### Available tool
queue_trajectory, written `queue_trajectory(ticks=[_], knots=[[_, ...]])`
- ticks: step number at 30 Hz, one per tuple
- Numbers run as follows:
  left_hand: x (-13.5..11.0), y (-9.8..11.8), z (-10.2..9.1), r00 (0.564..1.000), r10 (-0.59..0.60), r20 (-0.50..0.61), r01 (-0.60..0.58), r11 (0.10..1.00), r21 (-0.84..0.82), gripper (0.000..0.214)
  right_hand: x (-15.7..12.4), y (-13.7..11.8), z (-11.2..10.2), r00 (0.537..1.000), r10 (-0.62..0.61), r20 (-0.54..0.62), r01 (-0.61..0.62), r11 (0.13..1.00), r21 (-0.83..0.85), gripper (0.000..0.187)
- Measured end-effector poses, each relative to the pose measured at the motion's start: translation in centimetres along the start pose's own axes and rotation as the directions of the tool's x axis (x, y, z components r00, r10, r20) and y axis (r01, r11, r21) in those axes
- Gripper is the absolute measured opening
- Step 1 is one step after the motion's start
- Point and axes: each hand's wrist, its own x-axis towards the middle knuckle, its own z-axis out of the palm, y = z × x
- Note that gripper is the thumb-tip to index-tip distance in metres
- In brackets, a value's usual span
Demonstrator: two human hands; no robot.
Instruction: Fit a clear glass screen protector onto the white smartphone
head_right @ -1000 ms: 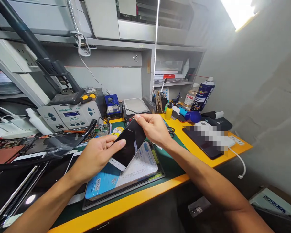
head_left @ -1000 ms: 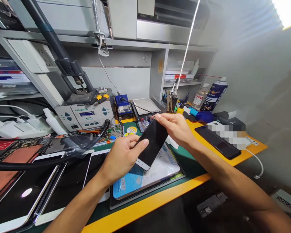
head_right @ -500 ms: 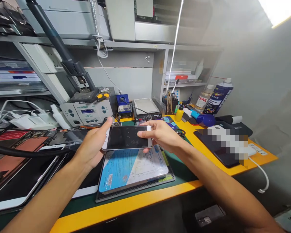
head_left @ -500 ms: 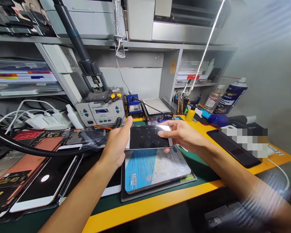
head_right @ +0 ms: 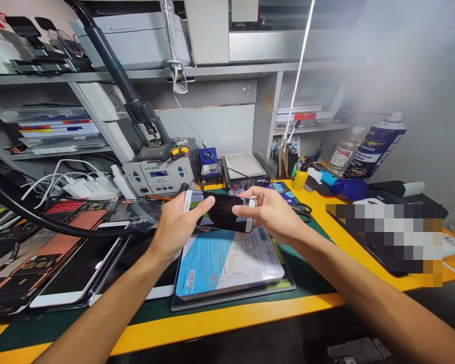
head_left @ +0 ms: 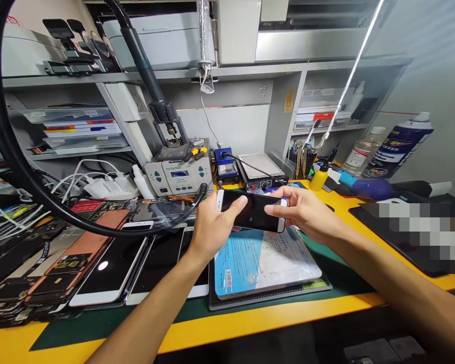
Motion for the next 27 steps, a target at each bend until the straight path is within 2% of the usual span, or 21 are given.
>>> queue_trajectory(ticks=[6,11,16,22,24,27], knots=[[0.4,0.1,-0.5,1.000,0.003,0.014,-0.002,0.998,-0.055,0.028,0.1,-0.1,-0.1,0.999,0.035,0.031,-0.036,0.998,0.057,0.042],[0.6,0.3,-1.0,0.999,-0.031,0.023,0.033,0.994,-0.102,0.032,-0.2,-0.2,-0.1,1.000,0.004,-0.001,-0.004,1.000,0.015,0.041],[0.8,0.4,-1.2,0.991,-0.118,0.059,0.129,0.964,-0.232,0.033,-0.2,-0.6,0.0,1.000,0.011,0.007,-0.011,1.000,0.016,0.042],[0.6,0.5,-1.0,0.973,-0.181,0.144,0.209,0.954,-0.214,0.041,-0.5,-0.7,0.2,0.999,0.050,-0.015,-0.049,0.997,0.063,0.046],[0.4,0.4,-0.7,0.981,-0.146,0.128,0.165,0.975,-0.147,0.041,-0.6,-0.7,0.4,0.999,0.029,-0.014,-0.028,0.999,0.044,0.044],[0.1,0.1,-0.2,0.998,-0.039,0.046,0.041,0.998,-0.053,0.040,-0.8,-0.7,0.7,1.000,0.003,-0.021,-0.003,1.000,0.015,0.042]])
